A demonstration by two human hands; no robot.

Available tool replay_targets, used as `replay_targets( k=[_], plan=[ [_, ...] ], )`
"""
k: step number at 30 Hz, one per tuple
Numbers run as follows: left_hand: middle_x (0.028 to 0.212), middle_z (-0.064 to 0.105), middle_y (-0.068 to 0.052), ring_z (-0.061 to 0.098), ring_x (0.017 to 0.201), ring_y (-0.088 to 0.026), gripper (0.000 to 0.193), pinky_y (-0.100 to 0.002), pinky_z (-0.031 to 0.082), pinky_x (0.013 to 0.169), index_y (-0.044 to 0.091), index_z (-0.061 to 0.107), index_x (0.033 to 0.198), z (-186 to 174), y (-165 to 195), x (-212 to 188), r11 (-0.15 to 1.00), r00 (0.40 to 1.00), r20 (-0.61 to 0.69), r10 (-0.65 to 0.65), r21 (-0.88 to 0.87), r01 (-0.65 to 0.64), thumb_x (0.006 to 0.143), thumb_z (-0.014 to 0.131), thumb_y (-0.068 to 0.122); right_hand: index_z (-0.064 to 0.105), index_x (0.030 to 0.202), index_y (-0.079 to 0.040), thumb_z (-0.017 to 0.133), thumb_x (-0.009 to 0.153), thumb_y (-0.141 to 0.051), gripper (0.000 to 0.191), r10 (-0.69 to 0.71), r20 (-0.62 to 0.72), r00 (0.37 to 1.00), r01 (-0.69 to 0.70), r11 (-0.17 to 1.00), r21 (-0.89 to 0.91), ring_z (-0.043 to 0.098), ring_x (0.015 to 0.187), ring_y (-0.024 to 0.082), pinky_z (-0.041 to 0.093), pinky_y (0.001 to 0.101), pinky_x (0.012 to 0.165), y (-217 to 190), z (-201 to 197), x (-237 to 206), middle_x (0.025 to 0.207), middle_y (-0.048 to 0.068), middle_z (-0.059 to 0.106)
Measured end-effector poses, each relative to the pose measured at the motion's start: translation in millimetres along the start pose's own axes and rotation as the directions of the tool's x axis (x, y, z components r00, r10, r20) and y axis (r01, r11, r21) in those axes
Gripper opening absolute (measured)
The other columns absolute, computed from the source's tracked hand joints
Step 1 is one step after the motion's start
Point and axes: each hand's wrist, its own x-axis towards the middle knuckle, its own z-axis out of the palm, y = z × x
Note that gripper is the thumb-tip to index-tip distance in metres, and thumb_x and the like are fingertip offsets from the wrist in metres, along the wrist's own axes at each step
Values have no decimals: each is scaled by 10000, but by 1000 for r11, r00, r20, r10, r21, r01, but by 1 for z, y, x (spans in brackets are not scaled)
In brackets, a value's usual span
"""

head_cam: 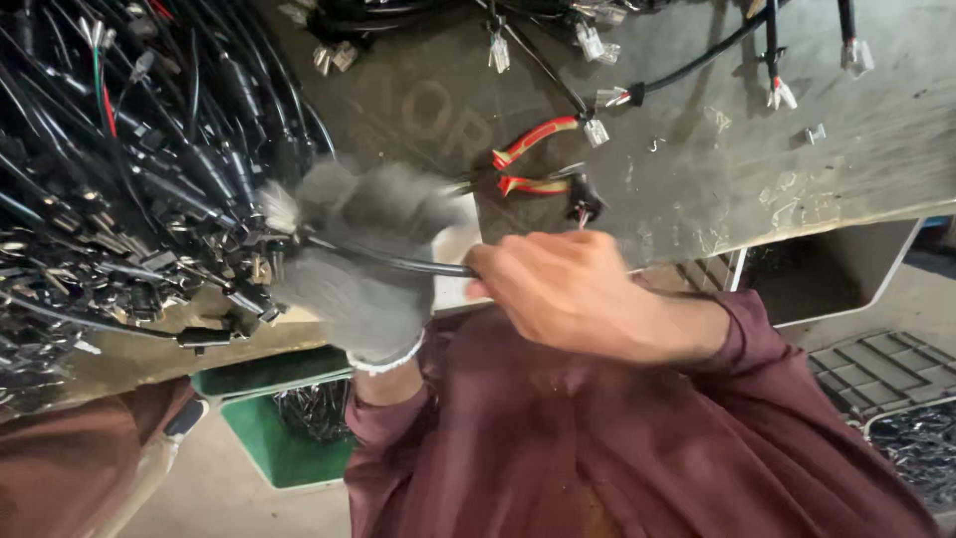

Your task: The person repeatedly strips the outer insulation from black cables using red-handled pliers. They hold each cable with a gloved left hand, cut the sheath, and pull it off to expose the inner wires, then place the stripped cable aside and pick up the next one.

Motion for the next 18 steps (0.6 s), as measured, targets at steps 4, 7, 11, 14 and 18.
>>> replay_targets(
  k=[4, 7, 11, 14, 18],
  plan=[
    [1108, 640, -34, 615, 1004, -186, 389, -346, 526, 887, 28, 556, 1250, 54, 26, 17, 988, 968, 229, -99, -95, 124, 933, 729, 174, 690, 913, -45, 733, 815, -55, 107, -16, -120, 993, 9, 998, -62, 608, 627, 287, 491, 428, 557, -5, 3, 18, 798, 106, 607],
    [1179, 643, -32, 615, 1037, -173, 285, -327, 528, 990, 38, 575, 1251, 74, 39, 15, 994, 973, 206, -105, 7, 105, 1019, 678, 168, 661, 1054, 109, 680, 791, 2, 285, -40, -214, 976, 46, 999, 20, 660, 954, 403, 558, 444, 759, 0, -19, 12, 1064, 231, 656],
    [1180, 624, -52, 581, 1022, -152, 146, -310, 535, 991, 28, 648, 1124, 92, 34, 23, 956, 935, 259, -243, -97, 276, 1118, 637, 174, 646, 1073, 15, 567, 1059, -438, 460, 78, -314, 946, -62, 996, 61, 669, 1079, 339, 515, 422, 899, 17, -46, -4, 1122, 130, 681],
    [1158, 632, -117, 573, 1054, -186, 246, -344, 464, 919, -21, 539, 1199, 116, 17, 8, 958, 874, 402, -274, 191, 213, 1015, 623, 120, 654, 1025, -32, 494, 1098, -454, 457, 141, -175, 974, -18, 825, 565, 680, 1001, 284, 489, 397, 920, 23, -63, -3, 1067, 65, 703],
    [872, 708, -67, 711, 722, -162, 132, -301, 572, 664, 54, 652, 1079, 127, 17, -23, 983, 741, 645, -184, 109, 149, 1004, 582, 136, 663, 827, -140, 526, 1037, -401, 362, 37, 37, 999, -45, 246, 968, 700, 802, 205, 452, 391, 869, 20, -98, 13, 886, -21, 735]
  ],
)
